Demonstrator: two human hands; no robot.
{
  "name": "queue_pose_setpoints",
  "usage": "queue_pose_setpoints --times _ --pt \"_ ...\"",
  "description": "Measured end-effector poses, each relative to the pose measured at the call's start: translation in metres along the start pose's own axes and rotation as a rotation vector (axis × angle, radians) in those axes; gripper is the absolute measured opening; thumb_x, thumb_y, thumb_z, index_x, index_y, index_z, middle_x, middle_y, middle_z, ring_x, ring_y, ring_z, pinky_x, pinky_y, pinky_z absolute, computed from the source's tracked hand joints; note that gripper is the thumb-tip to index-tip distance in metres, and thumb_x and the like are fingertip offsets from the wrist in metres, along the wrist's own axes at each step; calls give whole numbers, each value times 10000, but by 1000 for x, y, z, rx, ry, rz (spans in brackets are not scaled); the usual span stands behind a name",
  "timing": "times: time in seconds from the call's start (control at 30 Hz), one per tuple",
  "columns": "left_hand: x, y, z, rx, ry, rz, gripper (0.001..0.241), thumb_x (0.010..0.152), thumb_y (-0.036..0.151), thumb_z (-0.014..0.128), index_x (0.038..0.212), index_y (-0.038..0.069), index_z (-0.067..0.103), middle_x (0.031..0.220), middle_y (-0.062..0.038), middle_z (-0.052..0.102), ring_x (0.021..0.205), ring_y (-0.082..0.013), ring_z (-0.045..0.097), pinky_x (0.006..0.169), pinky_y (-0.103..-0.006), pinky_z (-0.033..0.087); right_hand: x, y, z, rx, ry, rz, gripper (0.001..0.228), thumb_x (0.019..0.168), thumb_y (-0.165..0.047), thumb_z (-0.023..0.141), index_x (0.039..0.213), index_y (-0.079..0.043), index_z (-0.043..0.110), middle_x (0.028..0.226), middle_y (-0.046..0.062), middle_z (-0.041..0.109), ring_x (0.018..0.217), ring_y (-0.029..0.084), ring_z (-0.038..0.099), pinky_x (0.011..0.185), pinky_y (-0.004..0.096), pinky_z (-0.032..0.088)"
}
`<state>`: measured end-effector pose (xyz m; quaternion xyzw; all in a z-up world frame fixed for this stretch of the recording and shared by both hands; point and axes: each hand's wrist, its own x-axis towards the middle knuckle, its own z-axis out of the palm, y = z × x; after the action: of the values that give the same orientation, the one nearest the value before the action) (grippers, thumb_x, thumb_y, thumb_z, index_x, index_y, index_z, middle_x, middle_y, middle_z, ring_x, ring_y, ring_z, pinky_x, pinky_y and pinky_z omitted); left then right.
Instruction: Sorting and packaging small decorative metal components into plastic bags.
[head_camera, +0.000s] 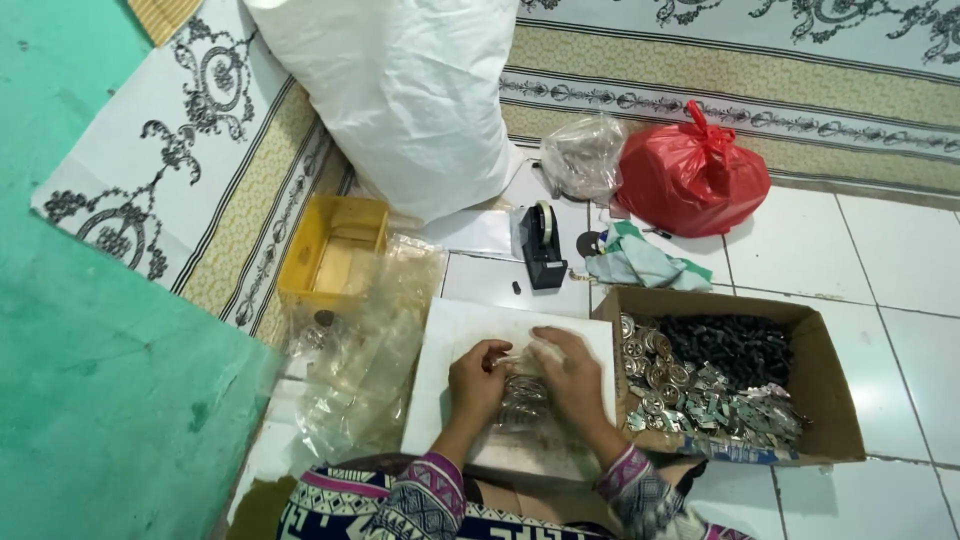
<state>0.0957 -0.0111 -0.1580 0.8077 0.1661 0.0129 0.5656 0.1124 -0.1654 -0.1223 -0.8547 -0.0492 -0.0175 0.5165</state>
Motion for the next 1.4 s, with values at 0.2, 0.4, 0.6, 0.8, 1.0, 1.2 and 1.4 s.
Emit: queue_pose_setpoints --times 0.2,0.4,0.6,0.8,1.0,1.2,1.4 --pt "-10 5 6 97 23 9 278 835 85 697 1072 224 737 930 73 749 707 -90 620 651 -252 524 100 38 -17 161 162 269 211 927 -62 675 1118 -50 763 1035 99 772 907 166 692 822 273 567" --pt "-21 33 -3 168 25 39 292 831 70 621 1077 210 689 1039 68 713 792 -123 655 727 -289 536 172 58 -6 66 167 449 244 984 -117 617 1183 -18 719 1064 94 744 919 168 692 826 293 558" --pt "-21 29 -2 145 68 127 285 818 57 632 1072 177 682 1005 47 711 744 -118 656 687 -282 543 226 140 12 -43 -34 532 304 929 -256 724 1103 -12 775 1050 113 763 976 205 681 898 307 520" --pt "-18 26 1 123 84 167 284 810 54 639 1074 151 673 998 28 713 772 -137 658 703 -293 541 231 116 10 264 -1 809 232 921 -160 705 1111 -31 737 1155 141 719 1139 266 616 1011 423 384" --pt "-19 25 2 138 96 164 259 818 68 630 1055 161 679 958 26 704 727 -139 634 674 -298 526 231 128 11 301 71 768 212 898 -130 724 1030 36 719 1036 142 670 1013 251 583 949 395 419" --pt "-19 23 3 146 104 187 269 817 60 633 1066 155 671 978 19 705 762 -150 648 695 -305 530 226 98 0 273 64 710 331 920 -177 716 1128 80 703 1244 234 683 1284 354 577 1131 481 399" --pt "-19 25 2 143 108 191 262 818 58 628 1058 153 673 962 23 704 736 -139 637 685 -301 528 211 110 1 91 41 805 470 859 -149 782 1171 168 632 1213 311 633 1215 423 592 978 482 491"
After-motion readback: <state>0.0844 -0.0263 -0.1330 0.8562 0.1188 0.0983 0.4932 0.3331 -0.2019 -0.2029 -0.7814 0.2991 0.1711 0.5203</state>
